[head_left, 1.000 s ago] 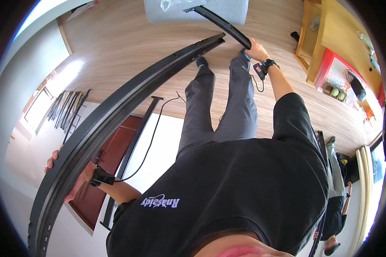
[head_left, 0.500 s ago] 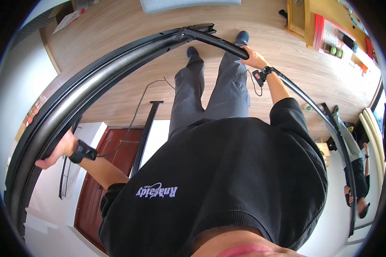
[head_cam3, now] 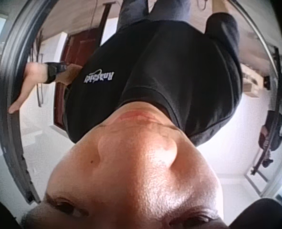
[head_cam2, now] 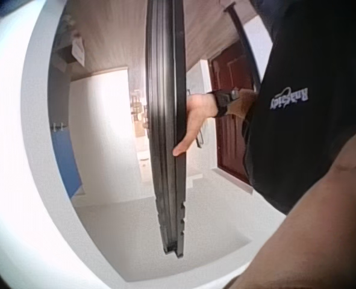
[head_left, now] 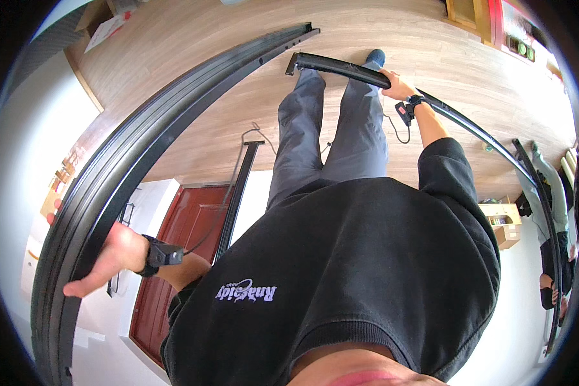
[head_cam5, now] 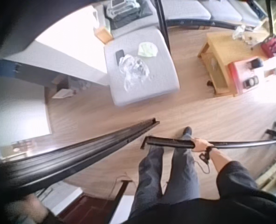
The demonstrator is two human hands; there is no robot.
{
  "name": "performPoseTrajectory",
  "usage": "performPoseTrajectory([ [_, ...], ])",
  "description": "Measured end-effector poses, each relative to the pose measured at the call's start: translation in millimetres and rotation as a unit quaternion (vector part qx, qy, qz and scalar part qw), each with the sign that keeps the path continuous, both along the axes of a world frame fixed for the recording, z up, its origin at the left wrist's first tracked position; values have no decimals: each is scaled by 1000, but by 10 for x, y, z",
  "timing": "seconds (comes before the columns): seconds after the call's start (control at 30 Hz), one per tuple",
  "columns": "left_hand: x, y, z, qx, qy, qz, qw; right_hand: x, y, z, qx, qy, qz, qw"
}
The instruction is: The person assembles a long black frame by connecting two curved sections and securing them with tape. They align the pieces, press them together, and apply tape to hold the joint. The assembled frame is then lifted and positioned upright.
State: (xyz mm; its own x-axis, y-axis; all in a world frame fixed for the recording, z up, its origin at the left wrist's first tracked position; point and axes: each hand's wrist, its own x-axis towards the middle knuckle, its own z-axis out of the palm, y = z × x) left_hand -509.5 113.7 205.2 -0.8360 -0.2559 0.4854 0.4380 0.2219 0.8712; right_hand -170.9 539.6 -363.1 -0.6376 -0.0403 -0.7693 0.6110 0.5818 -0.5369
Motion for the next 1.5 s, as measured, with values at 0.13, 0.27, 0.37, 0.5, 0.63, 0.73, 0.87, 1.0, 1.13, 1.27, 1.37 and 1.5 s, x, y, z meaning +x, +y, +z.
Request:
performPoseTrajectory([
  [0.13, 53, 84, -216, -58, 56, -115, 990, -1, 159, -314, 28, 15, -27, 999],
  [0.27, 133, -14, -449, -228, 70, -149, 960, 34, 186, -413, 18, 53, -37, 998],
  [0.37, 187, 79, -532, -155, 89, -232, 956, 48, 207, -404, 46, 54, -19, 997],
  [0.5, 406, 273, -775, -211, 124, -189, 951, -26, 188, -289, 57, 62, -3, 996],
  [0.63, 367, 444, -869, -215, 67, -401, 888, -78, 166, -153, 70, 49, -2, 996],
  [0.73, 438, 548, -811, -149, 32, -476, 866, -101, 169, -96, 81, 89, -13, 993],
  [0.87, 767, 673, -805, -162, 17, -437, 884, -115, 205, -103, 97, 52, 5, 994],
  [1.0, 1032, 688, -775, -212, 24, -452, 866, -112, 225, -168, 90, 26, 32, 995],
  [1.13, 1043, 679, -700, -170, 4, -426, 889, -58, 211, -241, 100, 29, 32, 994],
  [1.27, 834, 700, -603, -170, -1, -451, 876, -8, 158, -320, 101, 33, 18, 994],
  [1.37, 712, 707, -576, -194, 2, -456, 869, 19, 103, -371, 82, 22, 30, 996],
  [1.5, 781, 677, -579, -172, 17, -434, 884, 34, 112, -396, 83, 10, 18, 996],
])
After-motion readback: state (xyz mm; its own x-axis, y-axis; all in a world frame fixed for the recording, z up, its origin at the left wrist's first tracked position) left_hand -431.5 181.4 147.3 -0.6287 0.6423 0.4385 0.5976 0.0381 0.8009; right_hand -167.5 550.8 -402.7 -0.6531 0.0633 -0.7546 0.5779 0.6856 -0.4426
